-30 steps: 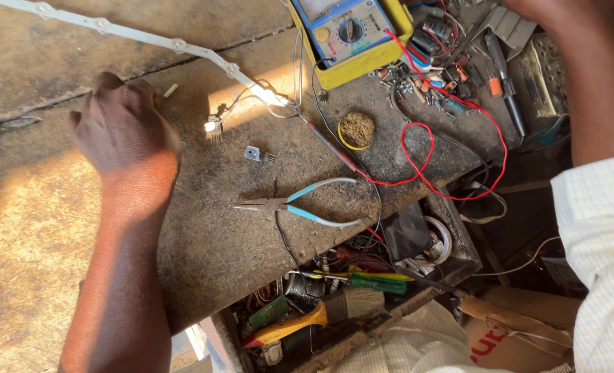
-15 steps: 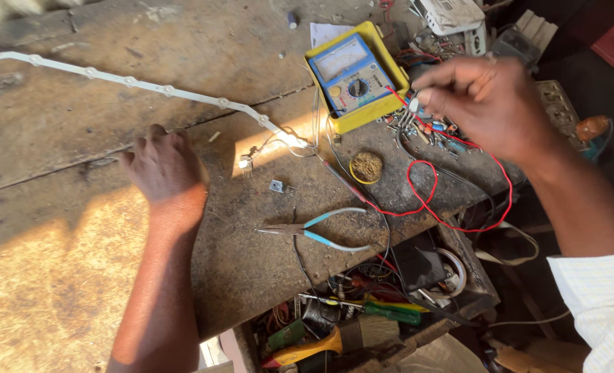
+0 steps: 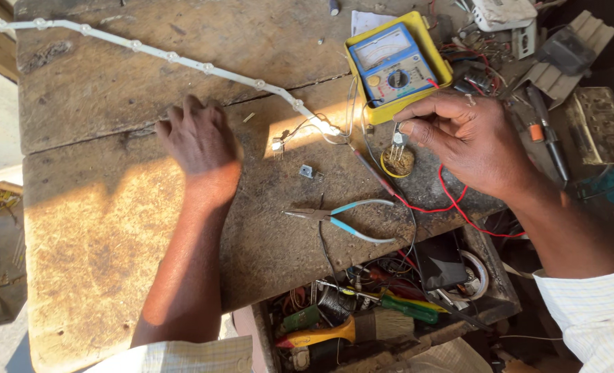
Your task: The person uses pliers to strip and bend wires on small electronic components. They repeatedly test the components with a multimeter, then continue adjusting the wires. The work is performed on a cluttered wooden workbench with various tools and wires visible.
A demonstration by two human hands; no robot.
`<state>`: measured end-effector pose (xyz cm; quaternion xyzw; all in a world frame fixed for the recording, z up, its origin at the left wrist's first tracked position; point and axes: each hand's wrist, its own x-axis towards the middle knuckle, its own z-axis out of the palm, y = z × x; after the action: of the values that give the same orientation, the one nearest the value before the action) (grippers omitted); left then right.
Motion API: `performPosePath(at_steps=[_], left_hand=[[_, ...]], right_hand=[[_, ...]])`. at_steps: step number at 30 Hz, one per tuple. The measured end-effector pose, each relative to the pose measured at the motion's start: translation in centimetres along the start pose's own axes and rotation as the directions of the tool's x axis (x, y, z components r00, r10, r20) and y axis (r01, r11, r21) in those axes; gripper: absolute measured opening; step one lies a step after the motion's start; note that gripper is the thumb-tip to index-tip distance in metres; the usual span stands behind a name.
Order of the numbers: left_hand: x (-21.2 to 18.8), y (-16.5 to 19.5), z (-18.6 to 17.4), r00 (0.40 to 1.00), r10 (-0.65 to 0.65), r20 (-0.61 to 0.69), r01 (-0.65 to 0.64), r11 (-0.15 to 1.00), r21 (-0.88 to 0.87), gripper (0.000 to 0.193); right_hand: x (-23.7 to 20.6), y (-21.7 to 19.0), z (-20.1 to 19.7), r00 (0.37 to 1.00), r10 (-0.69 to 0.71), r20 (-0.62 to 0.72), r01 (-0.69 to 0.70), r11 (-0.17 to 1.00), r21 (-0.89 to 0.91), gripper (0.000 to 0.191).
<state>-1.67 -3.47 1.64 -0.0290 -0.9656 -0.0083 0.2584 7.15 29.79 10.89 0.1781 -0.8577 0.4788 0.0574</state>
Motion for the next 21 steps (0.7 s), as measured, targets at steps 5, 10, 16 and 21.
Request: performPosePath(at_steps=[5,10,16,21], left_hand=[[0.7,1.2,-1.2,0.962,0.032,-0.273,-0.216,0.702,-0.679,0.013],[-0.4,1.8,-2.6,0.918,0.396,0.006,0.102,-0.220,-0.970,0.031],[-0.6,2.4,-2.1,0.867,0.497,-0.003,0.040,-0.075,-0.996,0.024],[-0.7,2.0,-0.5,0.947,0.310,-0.090,-0.058,-0.112,-0.992,0.020]], right_hand=[[0.4,-0.6,2.3,0.996,-0.087,0.010,0.088,0.989,-0.123,0.014],[2.2,-1.1,5.0,0.973,-0.230,0.016,0.230,0.962,-0.147,0.011],[4.3,-1.2,8.7,0.975,-0.221,0.002,0.220,0.974,0.058,0.011],[3.6,-1.3,8.3,0.988,-0.150,-0.043,0.155,0.972,0.178,0.014]])
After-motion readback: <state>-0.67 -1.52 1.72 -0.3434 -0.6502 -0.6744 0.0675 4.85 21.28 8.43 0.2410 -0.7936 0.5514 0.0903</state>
